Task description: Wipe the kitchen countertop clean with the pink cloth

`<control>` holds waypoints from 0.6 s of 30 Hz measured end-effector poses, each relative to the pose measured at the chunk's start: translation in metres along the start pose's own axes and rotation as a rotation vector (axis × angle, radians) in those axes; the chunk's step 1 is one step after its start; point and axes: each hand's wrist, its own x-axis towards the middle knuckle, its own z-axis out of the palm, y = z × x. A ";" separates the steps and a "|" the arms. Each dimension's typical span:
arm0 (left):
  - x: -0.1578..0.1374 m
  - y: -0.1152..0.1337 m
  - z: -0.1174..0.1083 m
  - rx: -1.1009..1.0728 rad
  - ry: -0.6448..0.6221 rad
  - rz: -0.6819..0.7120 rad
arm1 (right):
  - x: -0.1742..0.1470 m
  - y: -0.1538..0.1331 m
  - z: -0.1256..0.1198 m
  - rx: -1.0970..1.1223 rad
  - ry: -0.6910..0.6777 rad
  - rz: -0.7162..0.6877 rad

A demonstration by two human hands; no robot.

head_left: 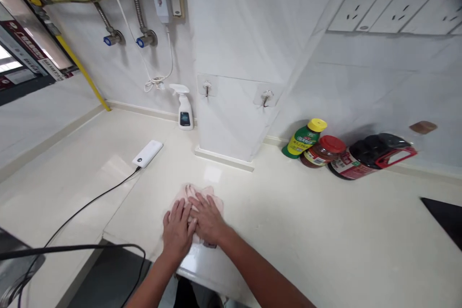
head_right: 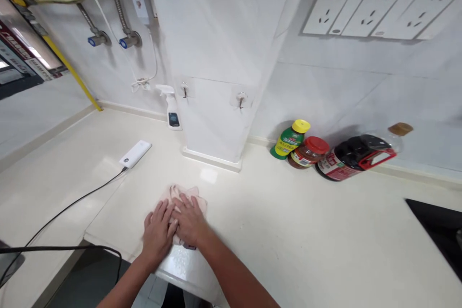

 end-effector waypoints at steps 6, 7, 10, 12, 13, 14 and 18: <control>0.073 0.080 0.020 -0.045 -0.312 0.140 | -0.049 0.071 -0.013 -0.136 0.159 0.300; 0.082 0.095 0.025 -0.056 -0.334 0.173 | -0.061 0.082 -0.015 -0.165 0.185 0.342; 0.097 0.140 0.041 -0.087 -0.400 0.265 | -0.100 0.106 -0.015 -0.247 0.260 0.453; 0.094 0.168 0.046 -0.109 -0.447 0.329 | -0.129 0.109 -0.005 -0.278 0.326 0.511; 0.088 0.180 0.045 -0.119 -0.468 0.360 | -0.145 0.106 0.003 -0.283 0.369 0.532; 0.079 0.190 0.043 -0.129 -0.489 0.388 | -0.160 0.101 0.012 -0.278 0.414 0.542; 0.023 0.206 0.025 -0.170 -0.596 0.444 | -0.223 0.074 0.044 -0.138 0.519 0.441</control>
